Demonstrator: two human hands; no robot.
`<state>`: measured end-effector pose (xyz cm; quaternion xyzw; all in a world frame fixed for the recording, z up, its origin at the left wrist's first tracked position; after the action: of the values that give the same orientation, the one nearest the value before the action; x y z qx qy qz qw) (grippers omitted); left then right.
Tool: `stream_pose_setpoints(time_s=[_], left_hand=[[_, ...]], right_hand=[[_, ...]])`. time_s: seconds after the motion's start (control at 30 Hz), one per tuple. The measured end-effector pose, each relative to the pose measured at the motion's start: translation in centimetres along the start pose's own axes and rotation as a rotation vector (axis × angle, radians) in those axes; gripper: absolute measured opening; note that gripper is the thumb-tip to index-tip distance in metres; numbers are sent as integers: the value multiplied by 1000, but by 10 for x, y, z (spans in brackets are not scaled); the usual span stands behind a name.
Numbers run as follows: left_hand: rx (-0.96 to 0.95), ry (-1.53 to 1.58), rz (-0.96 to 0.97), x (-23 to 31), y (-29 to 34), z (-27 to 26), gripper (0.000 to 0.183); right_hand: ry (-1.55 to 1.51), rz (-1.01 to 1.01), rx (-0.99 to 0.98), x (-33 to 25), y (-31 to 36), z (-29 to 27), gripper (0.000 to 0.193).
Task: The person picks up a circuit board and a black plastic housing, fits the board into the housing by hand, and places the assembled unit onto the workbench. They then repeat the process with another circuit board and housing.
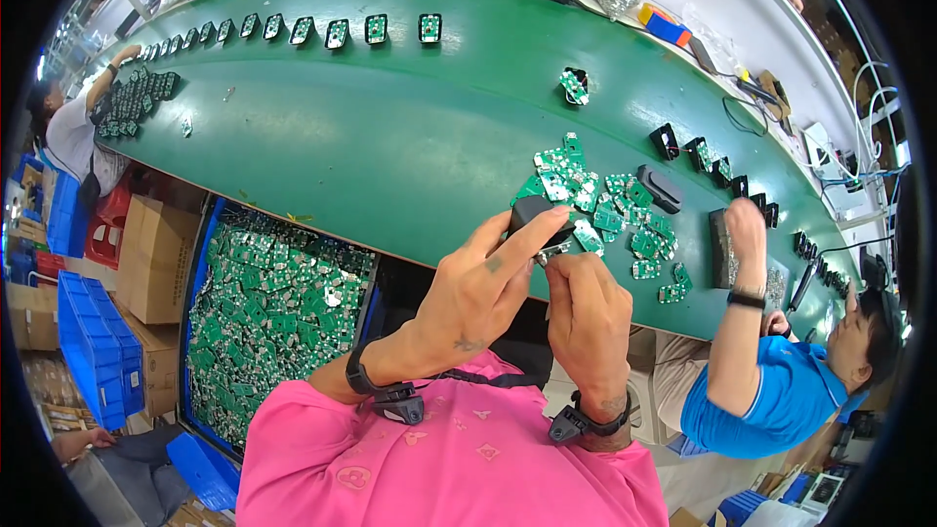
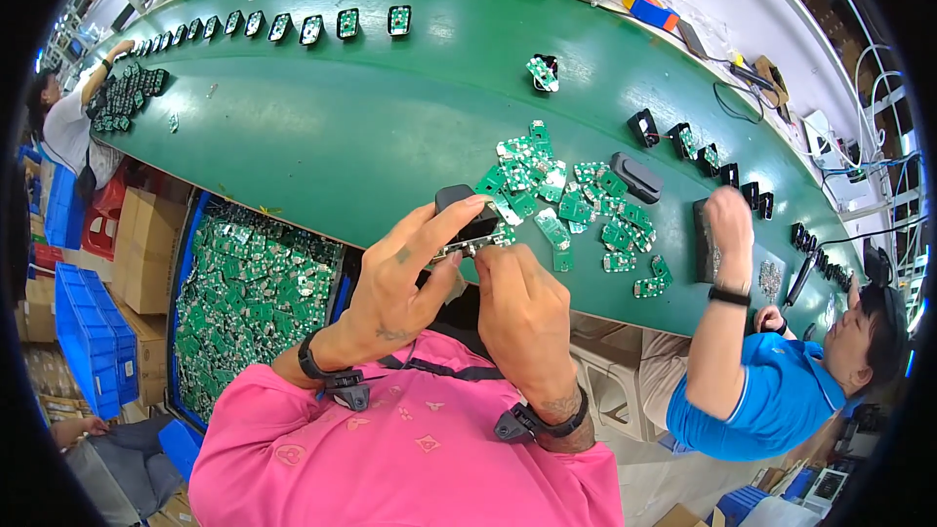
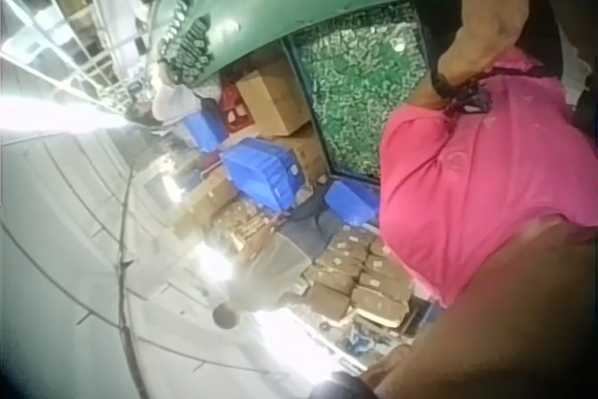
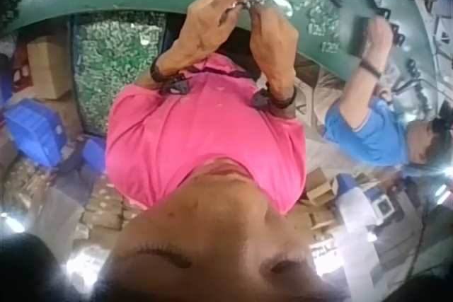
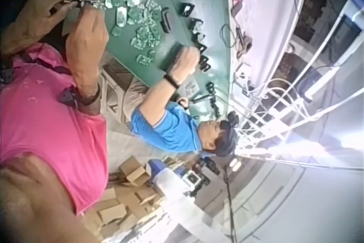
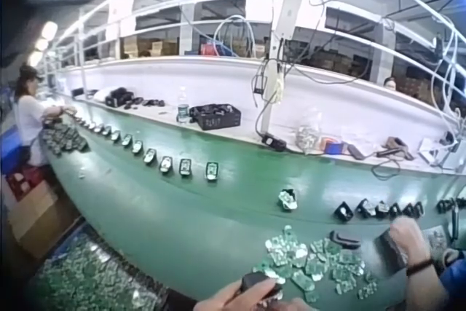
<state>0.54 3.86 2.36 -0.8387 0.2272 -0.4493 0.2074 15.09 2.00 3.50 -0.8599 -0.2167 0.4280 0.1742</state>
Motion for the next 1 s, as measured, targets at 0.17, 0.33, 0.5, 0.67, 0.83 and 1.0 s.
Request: stream_pose_setpoints(time_s=[0.17, 0.33, 0.5, 0.67, 0.83, 1.0], left_hand=[[-58, 19, -85, 0, 2, -1, 57], [-136, 152, -216, -2, 1, -4, 58], [-116, 112, -176, 0, 2, -4, 57], [-105, 88, -147, 0, 2, -5, 57], [-119, 92, -160, 2, 2, -6, 57], [-66, 15, -47, 5, 4, -5, 57]], right_hand=[[-18, 5, 8, 2, 2, 1, 6], [-70, 24, 18, 3, 3, -1, 3], [-101, 35, 19, 5, 3, 1, 1], [-85, 34, 2, 6, 4, 1, 1], [-90, 29, -3, 6, 5, 0, 2], [-88, 13, 13, 1, 5, -2, 3]])
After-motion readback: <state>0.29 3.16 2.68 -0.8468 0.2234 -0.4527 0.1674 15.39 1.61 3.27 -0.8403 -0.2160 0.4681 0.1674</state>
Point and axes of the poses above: each hand's wrist, its own y-axis away from the middle knuckle, its own z-axis out of the palm, x = y × z, the point moved 3 cm from there along -y, towards the middle knuckle, and after that the axes turned 12 degrees about -y, right-handed, at the moved point
